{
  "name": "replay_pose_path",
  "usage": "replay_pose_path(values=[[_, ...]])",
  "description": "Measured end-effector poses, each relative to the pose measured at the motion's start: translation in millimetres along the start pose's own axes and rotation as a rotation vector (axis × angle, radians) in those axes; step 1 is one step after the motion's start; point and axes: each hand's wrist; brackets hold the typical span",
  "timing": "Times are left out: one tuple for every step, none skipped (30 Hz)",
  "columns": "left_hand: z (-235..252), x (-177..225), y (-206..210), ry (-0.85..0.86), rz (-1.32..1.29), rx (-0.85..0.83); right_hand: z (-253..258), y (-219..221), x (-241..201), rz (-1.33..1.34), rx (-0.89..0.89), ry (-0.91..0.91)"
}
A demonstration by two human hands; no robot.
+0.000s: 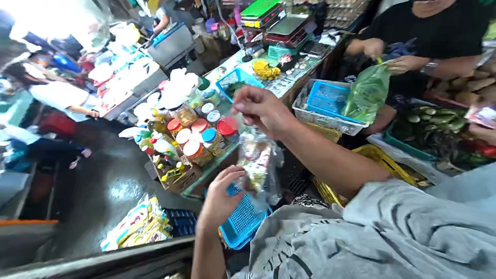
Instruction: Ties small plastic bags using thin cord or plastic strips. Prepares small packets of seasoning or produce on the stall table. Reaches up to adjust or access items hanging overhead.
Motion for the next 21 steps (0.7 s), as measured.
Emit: replay_pose_path(values=[[-6.6, -13.5, 15.2, -0.022, -0.125, 0.063, -11.3, -7.3, 18.3, -0.087, -0.037, 0.065], [-8.5, -20.4, 24.4, -0.01, -0.23, 0.156, -20.9, -13.1, 34.3, -0.153, -0.085, 0.113], [-4.8, -21.1, 31.8, -0.002, -0.279, 0.267, -27.1, -19.5, 50.1, -0.19, -0.133, 0.142], [3.3, -18.2, 39.2, -0.003, -0.281, 0.355, -31.8, -26.3, 65.7, -0.202, -0.175, 0.156], [14.4, -15.8, 46.5, -0.011, -0.249, 0.387, -36.2, -33.7, 78.9, -0.215, -0.213, 0.168], [28.5, -16.1, 53.5, -0.021, -0.195, 0.385, -38.5, -41.4, 89.0, -0.227, -0.242, 0.179], [44.5, -18.9, 60.5, -0.03, -0.134, 0.376, -37.9, -49.7, 95.9, -0.236, -0.264, 0.188], [60.8, -23.3, 68.2, -0.03, -0.076, 0.37, -35.9, -59.8, 100.8, -0.249, -0.279, 0.193], [77.4, -27.9, 75.6, -0.022, -0.031, 0.374, -33.2, -72.1, 104.0, -0.264, -0.291, 0.193], [94.3, -33.0, 81.8, -0.006, 0.008, 0.391, -28.8, -86.5, 106.0, -0.272, -0.307, 0.193], [111.5, -38.1, 85.9, 0.022, 0.054, 0.398, -23.6, -101.5, 107.4, -0.265, -0.32, 0.198], [129.1, -42.9, 88.8, 0.061, 0.098, 0.384, -18.1, -116.5, 108.8, -0.249, -0.331, 0.209], [146.6, -47.0, 92.3, 0.102, 0.13, 0.347, -12.8, -131.4, 111.1, -0.23, -0.335, 0.222], [162.5, -50.6, 97.1, 0.132, 0.146, 0.292, -8.9, -146.2, 114.5, -0.21, -0.338, 0.237], [176.7, -52.8, 102.1, 0.143, 0.145, 0.23, -5.8, -160.7, 118.2, -0.187, -0.343, 0.255], [190.1, -53.5, 105.8, 0.145, 0.137, 0.172, -2.6, -174.8, 122.0, -0.153, -0.347, 0.273], [203.1, -52.5, 107.6, 0.14, 0.107, 0.121, 1.5, -188.0, 125.1, -0.112, -0.346, 0.289], [215.8, -50.2, 107.8, 0.133, 0.075, 0.087, 6.9, -199.7, 127.4, -0.068, -0.346, 0.302], [227.0, -47.3, 107.7, 0.122, 0.049, 0.068, 13.0, -209.2, 128.8, -0.027, -0.352, 0.322], [237.0, -44.2, 108.2, 0.111, 0.033, 0.06, 19.4, -217.8, 131.0, 0.015, -0.369, 0.348], [246.9, -41.9, 109.7, 0.105, 0.021, 0.06, 25.4, -226.4, 136.1, 0.068, -0.382, 0.375]])
Point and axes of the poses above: each hand's wrist, its own z-axis towards the middle knuckle, its own y-axis out of the palm, x = y × z, and after that the axes turned 8 degrees about -z, right-handed
